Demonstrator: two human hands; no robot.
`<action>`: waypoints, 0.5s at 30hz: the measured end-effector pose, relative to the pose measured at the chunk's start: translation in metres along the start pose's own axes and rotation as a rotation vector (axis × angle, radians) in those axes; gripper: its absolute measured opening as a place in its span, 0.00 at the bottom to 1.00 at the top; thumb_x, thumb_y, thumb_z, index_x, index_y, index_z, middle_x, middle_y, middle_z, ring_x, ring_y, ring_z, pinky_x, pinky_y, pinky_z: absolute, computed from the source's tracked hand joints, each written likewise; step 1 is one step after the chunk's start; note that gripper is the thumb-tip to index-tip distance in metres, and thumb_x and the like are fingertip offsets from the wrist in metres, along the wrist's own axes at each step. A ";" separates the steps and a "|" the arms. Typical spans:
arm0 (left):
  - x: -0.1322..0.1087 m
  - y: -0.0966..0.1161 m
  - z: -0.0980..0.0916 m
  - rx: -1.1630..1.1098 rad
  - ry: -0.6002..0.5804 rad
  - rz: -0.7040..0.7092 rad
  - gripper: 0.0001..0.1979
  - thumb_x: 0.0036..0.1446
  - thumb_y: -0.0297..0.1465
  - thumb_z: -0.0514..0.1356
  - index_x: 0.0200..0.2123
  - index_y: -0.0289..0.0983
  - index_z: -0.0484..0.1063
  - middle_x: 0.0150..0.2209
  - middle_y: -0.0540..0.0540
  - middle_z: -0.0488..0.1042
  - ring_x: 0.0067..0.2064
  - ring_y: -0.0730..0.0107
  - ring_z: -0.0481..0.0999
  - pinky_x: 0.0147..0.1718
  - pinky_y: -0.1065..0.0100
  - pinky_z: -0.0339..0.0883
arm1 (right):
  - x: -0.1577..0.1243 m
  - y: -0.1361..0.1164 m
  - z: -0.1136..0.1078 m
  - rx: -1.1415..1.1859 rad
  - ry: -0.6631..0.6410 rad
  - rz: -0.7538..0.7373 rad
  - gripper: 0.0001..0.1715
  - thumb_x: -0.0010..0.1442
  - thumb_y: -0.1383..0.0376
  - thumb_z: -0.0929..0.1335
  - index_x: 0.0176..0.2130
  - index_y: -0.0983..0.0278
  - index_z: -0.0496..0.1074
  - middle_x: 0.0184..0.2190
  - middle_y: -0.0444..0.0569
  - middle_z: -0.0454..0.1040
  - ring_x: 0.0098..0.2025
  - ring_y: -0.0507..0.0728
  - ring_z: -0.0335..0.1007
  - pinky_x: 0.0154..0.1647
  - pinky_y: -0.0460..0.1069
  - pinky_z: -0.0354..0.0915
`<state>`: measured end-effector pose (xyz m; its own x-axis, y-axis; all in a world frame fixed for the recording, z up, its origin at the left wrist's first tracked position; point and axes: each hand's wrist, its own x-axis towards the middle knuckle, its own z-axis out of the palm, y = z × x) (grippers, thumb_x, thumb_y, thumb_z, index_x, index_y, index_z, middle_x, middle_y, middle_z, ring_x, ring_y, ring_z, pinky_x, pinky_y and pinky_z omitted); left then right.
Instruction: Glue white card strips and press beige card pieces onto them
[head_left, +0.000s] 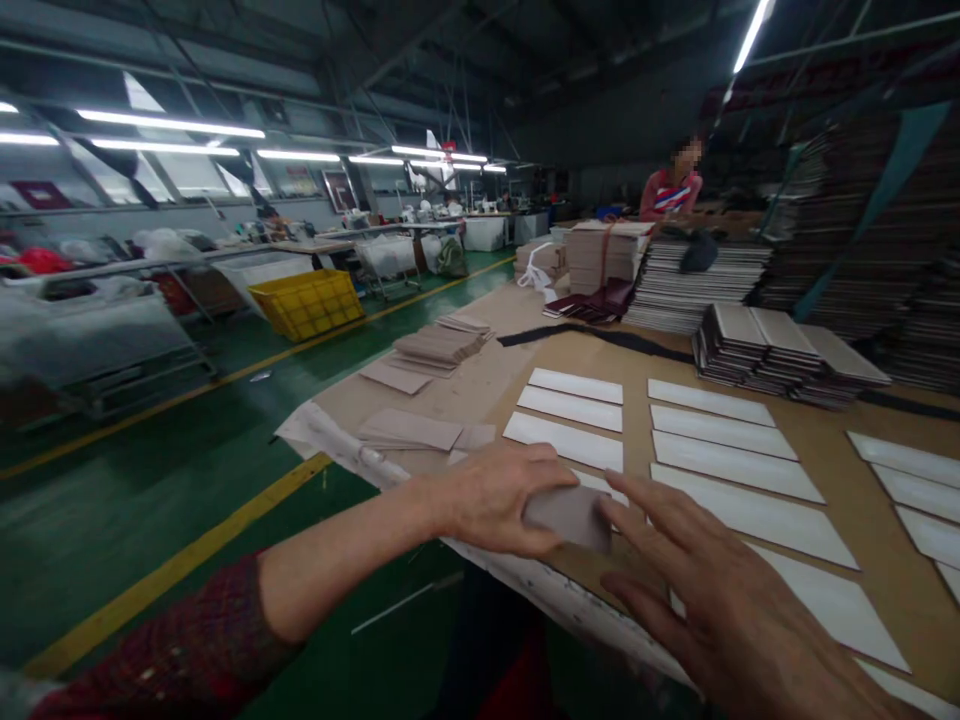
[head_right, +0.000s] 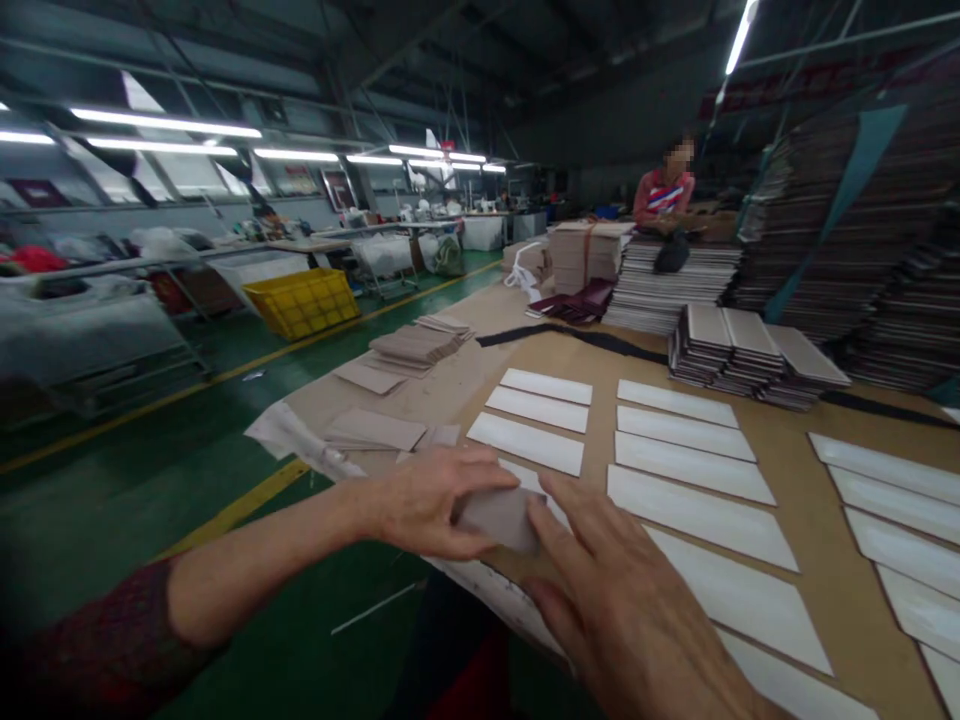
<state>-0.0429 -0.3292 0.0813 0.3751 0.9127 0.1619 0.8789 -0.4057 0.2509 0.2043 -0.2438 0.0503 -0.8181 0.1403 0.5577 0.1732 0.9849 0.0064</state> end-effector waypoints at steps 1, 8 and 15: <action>-0.001 0.005 0.006 -0.008 0.008 -0.001 0.24 0.52 0.38 0.67 0.51 0.36 0.72 0.40 0.45 0.74 0.41 0.62 0.76 0.39 0.65 0.71 | 0.002 -0.001 0.005 -0.035 0.000 -0.050 0.22 0.71 0.60 0.60 0.57 0.65 0.72 0.58 0.57 0.73 0.55 0.63 0.74 0.50 0.57 0.77; -0.015 0.028 0.048 -0.105 0.030 -0.057 0.25 0.52 0.41 0.67 0.51 0.38 0.71 0.39 0.46 0.75 0.39 0.64 0.77 0.35 0.68 0.72 | -0.019 0.010 0.030 -0.034 0.077 -0.275 0.19 0.69 0.62 0.62 0.53 0.66 0.74 0.50 0.55 0.79 0.47 0.61 0.79 0.40 0.51 0.78; -0.046 -0.043 0.036 -0.038 0.491 -0.208 0.21 0.67 0.39 0.57 0.60 0.38 0.65 0.55 0.38 0.72 0.56 0.57 0.71 0.56 0.53 0.66 | -0.071 0.065 0.033 0.059 -0.007 -0.001 0.28 0.63 0.59 0.68 0.61 0.53 0.69 0.56 0.48 0.75 0.52 0.65 0.75 0.49 0.58 0.74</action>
<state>-0.0873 -0.3520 0.0290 0.0040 0.8480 0.5299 0.9053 -0.2282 0.3583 0.2553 -0.1862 -0.0159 -0.8224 0.1393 0.5516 0.1396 0.9893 -0.0417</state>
